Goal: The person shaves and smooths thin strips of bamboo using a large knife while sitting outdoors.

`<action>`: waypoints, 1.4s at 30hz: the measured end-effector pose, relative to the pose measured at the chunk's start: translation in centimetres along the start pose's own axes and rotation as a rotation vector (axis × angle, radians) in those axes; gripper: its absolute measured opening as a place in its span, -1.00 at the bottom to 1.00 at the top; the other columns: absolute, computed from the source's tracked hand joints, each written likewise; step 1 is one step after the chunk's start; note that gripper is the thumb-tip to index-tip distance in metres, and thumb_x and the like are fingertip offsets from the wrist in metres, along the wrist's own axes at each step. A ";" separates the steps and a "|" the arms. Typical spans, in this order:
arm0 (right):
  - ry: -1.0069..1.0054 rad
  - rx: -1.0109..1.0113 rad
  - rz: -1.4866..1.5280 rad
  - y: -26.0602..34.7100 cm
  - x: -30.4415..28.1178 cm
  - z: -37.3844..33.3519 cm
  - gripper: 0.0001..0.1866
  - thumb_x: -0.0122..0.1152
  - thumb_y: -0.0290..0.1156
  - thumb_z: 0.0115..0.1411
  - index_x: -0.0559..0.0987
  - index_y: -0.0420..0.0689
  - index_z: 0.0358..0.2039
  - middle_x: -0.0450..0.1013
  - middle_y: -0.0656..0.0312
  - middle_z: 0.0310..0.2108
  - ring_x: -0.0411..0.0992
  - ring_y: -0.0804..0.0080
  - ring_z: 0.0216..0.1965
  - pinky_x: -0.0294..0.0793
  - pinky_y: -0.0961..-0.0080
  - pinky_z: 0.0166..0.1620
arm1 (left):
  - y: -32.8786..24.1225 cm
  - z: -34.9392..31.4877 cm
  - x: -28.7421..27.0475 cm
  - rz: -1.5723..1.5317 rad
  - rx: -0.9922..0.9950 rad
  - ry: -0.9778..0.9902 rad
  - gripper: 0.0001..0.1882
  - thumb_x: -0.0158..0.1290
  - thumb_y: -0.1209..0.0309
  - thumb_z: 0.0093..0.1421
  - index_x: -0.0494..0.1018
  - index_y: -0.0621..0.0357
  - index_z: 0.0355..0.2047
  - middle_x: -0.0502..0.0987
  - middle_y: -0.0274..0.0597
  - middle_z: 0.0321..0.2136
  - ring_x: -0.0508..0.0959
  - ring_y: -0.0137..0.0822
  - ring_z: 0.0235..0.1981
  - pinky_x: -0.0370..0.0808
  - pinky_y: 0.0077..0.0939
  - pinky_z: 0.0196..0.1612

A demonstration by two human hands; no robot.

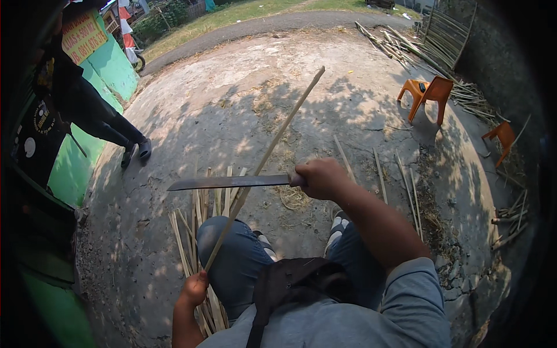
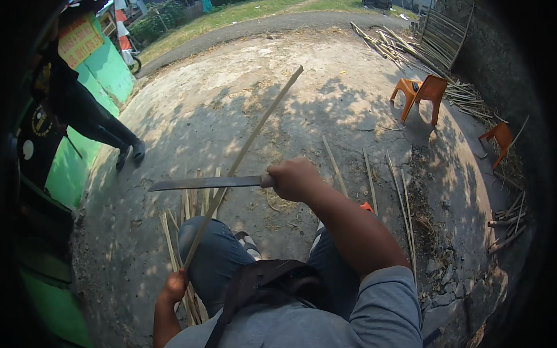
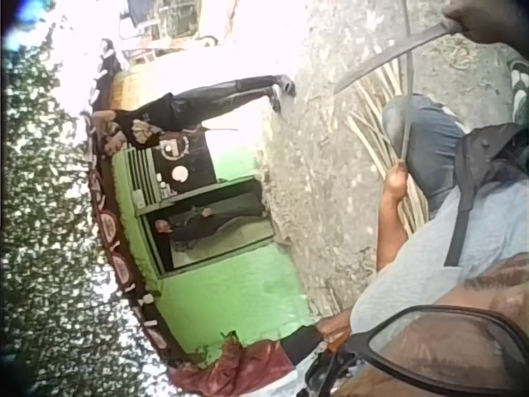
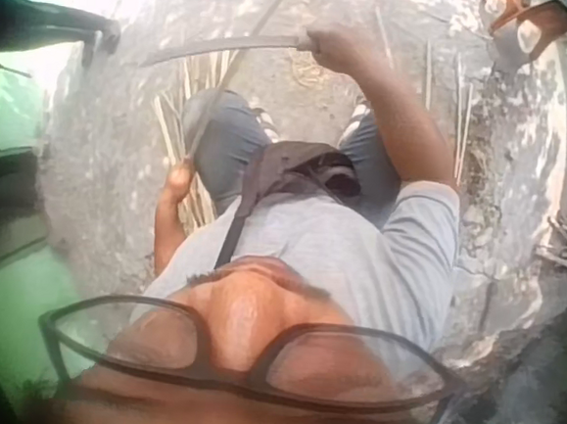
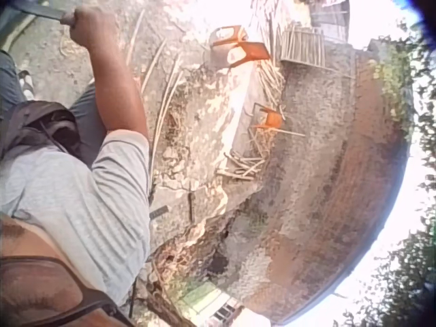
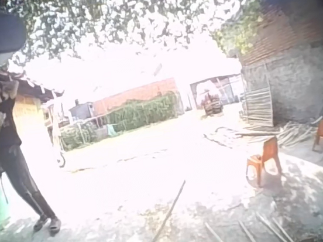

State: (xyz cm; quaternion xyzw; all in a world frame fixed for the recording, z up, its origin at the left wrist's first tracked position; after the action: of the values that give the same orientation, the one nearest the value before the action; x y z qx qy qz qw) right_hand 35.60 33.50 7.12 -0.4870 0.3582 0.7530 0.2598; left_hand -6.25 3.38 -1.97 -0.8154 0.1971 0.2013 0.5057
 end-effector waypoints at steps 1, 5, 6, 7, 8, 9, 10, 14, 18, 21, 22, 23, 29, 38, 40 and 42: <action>0.002 0.003 0.000 -0.2 -0.1 0.1 -0.89 0.30 -0.25 0.18 0.66 0.03 -0.35 0.62 0.07 -0.43 0.63 -0.06 -0.31 0.62 0.01 -0.22 | 0.5 0.0 -0.2 -0.003 0.028 -0.009 -0.25 -0.21 -0.31 0.50 0.36 0.14 -0.51 0.32 -0.39 -0.58 0.29 -0.44 -0.50 0.31 -0.40 -0.38; -0.018 0.174 0.030 -3.0 -0.7 1.4 -0.87 0.29 -0.21 0.24 0.69 0.05 -0.33 0.64 0.04 -0.37 0.63 -0.10 -0.24 0.61 0.00 -0.17 | 0.1 0.0 0.0 -0.014 0.023 -0.022 -0.24 -0.22 -0.30 0.51 0.35 0.15 -0.52 0.33 -0.39 -0.59 0.29 -0.43 -0.50 0.31 -0.40 -0.38; -0.020 0.172 0.029 -3.8 -0.4 1.5 -0.87 0.29 -0.21 0.24 0.69 0.05 -0.33 0.64 0.04 -0.37 0.63 -0.10 -0.24 0.61 0.00 -0.17 | -0.3 -0.1 -0.1 -0.014 0.024 -0.024 -0.24 -0.22 -0.30 0.51 0.35 0.15 -0.52 0.33 -0.39 -0.59 0.29 -0.43 -0.50 0.31 -0.40 -0.38; -0.082 0.272 0.114 -5.2 -0.1 1.3 -0.84 0.28 -0.18 0.26 0.70 0.05 -0.32 0.64 0.03 -0.35 0.63 -0.11 -0.23 0.61 -0.02 -0.15 | -0.8 -0.1 -0.1 -0.005 0.018 -0.029 -0.24 -0.22 -0.30 0.51 0.35 0.15 -0.53 0.33 -0.38 -0.59 0.29 -0.43 -0.50 0.31 -0.40 -0.38; -0.145 0.372 0.199 -6.5 0.2 1.0 -0.81 0.27 -0.14 0.29 0.71 0.05 -0.30 0.65 0.02 -0.33 0.62 -0.12 -0.21 0.60 -0.03 -0.13 | -1.1 -0.1 -0.2 0.005 0.012 -0.034 -0.23 -0.22 -0.29 0.51 0.35 0.16 -0.53 0.34 -0.38 -0.59 0.30 -0.43 -0.50 0.31 -0.40 -0.38; -0.176 0.312 0.232 -6.2 -0.1 0.9 -0.80 0.32 -0.16 0.28 0.74 0.05 -0.19 0.65 0.05 -0.33 0.61 -0.12 -0.25 0.59 0.02 -0.20 | -1.2 -0.3 -0.3 0.003 0.010 -0.035 -0.23 -0.22 -0.29 0.51 0.35 0.16 -0.53 0.34 -0.38 -0.59 0.30 -0.43 -0.50 0.31 -0.40 -0.38; -0.175 0.312 0.230 -6.1 -0.2 0.7 -0.80 0.32 -0.16 0.28 0.74 0.05 -0.19 0.65 0.05 -0.33 0.61 -0.12 -0.25 0.59 0.02 -0.20 | -1.3 -0.4 -0.3 0.029 -0.006 -0.035 -0.23 -0.23 -0.29 0.51 0.35 0.16 -0.54 0.34 -0.37 -0.59 0.30 -0.43 -0.50 0.31 -0.40 -0.37; 0.003 0.106 0.142 -2.8 0.3 -0.1 -0.86 0.31 -0.23 0.21 0.66 0.03 -0.29 0.61 0.07 -0.37 0.61 -0.08 -0.25 0.58 -0.01 -0.19 | -1.2 -0.2 -0.2 0.018 -0.003 -0.012 -0.21 -0.23 -0.30 0.51 0.35 0.16 -0.57 0.34 -0.37 -0.61 0.31 -0.42 -0.51 0.32 -0.39 -0.38; 0.119 -0.060 -0.053 1.9 0.7 0.3 -0.90 0.28 -0.25 0.17 0.65 0.06 -0.34 0.60 0.12 -0.46 0.64 -0.02 -0.36 0.60 0.02 -0.26 | -0.3 -0.3 -0.2 0.074 0.035 -0.036 -0.20 -0.27 -0.30 0.52 0.33 0.15 -0.59 0.33 -0.37 -0.62 0.30 -0.43 -0.54 0.29 -0.39 -0.42; -0.030 -0.032 -0.049 0.6 -1.3 1.1 -0.89 0.26 -0.24 0.20 0.65 0.05 -0.37 0.61 0.10 -0.46 0.65 -0.02 -0.34 0.61 0.01 -0.24 | 0.5 -0.3 0.0 0.035 0.016 -0.042 -0.20 -0.28 -0.31 0.52 0.32 0.15 -0.59 0.33 -0.38 -0.62 0.30 -0.43 -0.54 0.28 -0.39 -0.43; -0.085 0.069 0.006 -1.1 -1.4 1.5 -0.80 0.32 -0.18 0.19 0.61 -0.02 -0.40 0.58 0.10 -0.47 0.61 -0.06 -0.37 0.58 0.02 -0.26 | 0.3 -0.2 -0.1 0.034 0.016 -0.040 -0.20 -0.28 -0.31 0.52 0.32 0.15 -0.59 0.33 -0.38 -0.62 0.30 -0.43 -0.54 0.28 -0.39 -0.43; -0.103 0.187 0.063 -2.8 -1.3 1.6 -0.81 0.32 -0.18 0.21 0.63 -0.02 -0.37 0.59 0.08 -0.45 0.61 -0.07 -0.35 0.58 0.02 -0.25 | 0.1 -0.1 0.0 0.019 0.019 -0.027 -0.20 -0.28 -0.32 0.51 0.32 0.15 -0.59 0.32 -0.39 -0.62 0.31 -0.43 -0.54 0.29 -0.40 -0.43; -0.185 0.287 0.229 -5.0 -1.1 0.6 -0.86 0.32 -0.22 0.25 0.69 0.02 -0.30 0.62 0.04 -0.41 0.60 -0.11 -0.31 0.58 0.01 -0.24 | -0.9 0.1 -0.6 0.029 -0.005 0.024 -0.17 -0.30 -0.36 0.49 0.36 0.16 -0.58 0.34 -0.37 -0.64 0.35 -0.42 -0.55 0.32 -0.40 -0.42; 0.070 0.022 0.032 0.3 -0.8 1.4 -0.85 0.32 -0.24 0.18 0.61 -0.03 -0.37 0.58 0.04 -0.45 0.61 -0.08 -0.30 0.57 -0.04 -0.22 | 0.4 0.4 -0.1 -0.017 -0.011 0.044 -0.13 -0.31 -0.42 0.45 0.39 0.15 -0.58 0.34 -0.33 -0.67 0.37 -0.38 -0.58 0.31 -0.38 -0.45; 0.041 0.042 0.016 -1.2 -1.1 1.4 -0.86 0.31 -0.25 0.18 0.63 -0.02 -0.36 0.58 0.03 -0.44 0.61 -0.08 -0.29 0.58 -0.03 -0.21 | 0.0 0.3 -0.2 -0.033 0.003 0.042 -0.13 -0.31 -0.43 0.44 0.40 0.14 -0.58 0.35 -0.33 -0.67 0.38 -0.38 -0.57 0.31 -0.38 -0.45; -0.003 0.220 0.099 -3.0 -0.4 1.5 -0.87 0.30 -0.25 0.19 0.67 0.02 -0.32 0.60 0.03 -0.41 0.62 -0.07 -0.27 0.60 0.00 -0.19 | 0.7 0.4 -0.3 -0.053 -0.052 0.029 -0.12 -0.31 -0.43 0.44 0.40 0.15 -0.58 0.36 -0.32 -0.65 0.38 -0.39 -0.57 0.31 -0.39 -0.44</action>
State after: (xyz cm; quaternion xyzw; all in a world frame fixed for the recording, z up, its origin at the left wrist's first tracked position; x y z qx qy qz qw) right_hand 37.13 36.50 7.09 -0.4363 0.4619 0.7218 0.2745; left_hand -6.89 3.54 -2.50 -0.8359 0.1776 0.1812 0.4867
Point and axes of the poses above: each hand's wrist, its own z-axis towards the middle knuckle, its own x-axis out of the palm, y = z × x, the point moved 4 cm from there along z, towards the middle knuckle
